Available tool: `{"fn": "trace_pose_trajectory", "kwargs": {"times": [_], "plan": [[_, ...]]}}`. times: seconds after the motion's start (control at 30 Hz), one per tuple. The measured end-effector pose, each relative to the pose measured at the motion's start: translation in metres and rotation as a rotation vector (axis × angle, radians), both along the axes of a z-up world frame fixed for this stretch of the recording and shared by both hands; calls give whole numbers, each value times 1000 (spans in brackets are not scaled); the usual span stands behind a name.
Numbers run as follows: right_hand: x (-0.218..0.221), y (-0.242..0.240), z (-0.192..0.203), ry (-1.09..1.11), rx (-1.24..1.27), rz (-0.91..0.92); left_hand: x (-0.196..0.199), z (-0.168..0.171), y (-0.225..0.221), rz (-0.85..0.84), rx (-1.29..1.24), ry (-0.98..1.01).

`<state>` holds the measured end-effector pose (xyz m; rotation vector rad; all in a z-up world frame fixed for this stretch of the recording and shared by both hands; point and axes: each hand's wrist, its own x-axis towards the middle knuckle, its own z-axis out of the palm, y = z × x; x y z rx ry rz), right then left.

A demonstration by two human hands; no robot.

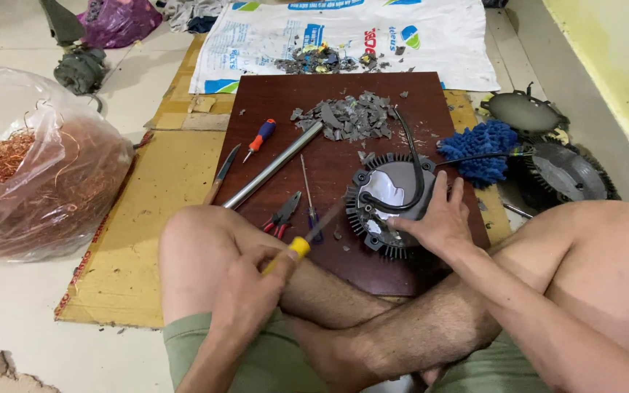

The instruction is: Disassembling a circular electronic component housing using a screwdriver

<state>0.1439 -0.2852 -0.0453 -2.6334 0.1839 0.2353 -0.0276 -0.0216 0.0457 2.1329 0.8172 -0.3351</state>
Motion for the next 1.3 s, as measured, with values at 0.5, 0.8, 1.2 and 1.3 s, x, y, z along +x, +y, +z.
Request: {"fn": "trace_pose_trajectory", "kwargs": {"times": [0.5, 0.8, 1.2, 1.3], "plan": [[-4, -6, 12, -8, 84, 12, 145, -116, 14, -329, 569, -132], [4, -29, -16, 154, 463, -313, 156, -161, -18, -479, 738, -104], [19, -27, -4, -167, 454, -421, 139, -139, -4, -58, 55, -131], [12, -22, 8, 28, 669, -478, 100, -96, -15, -125, 44, -163]]}}
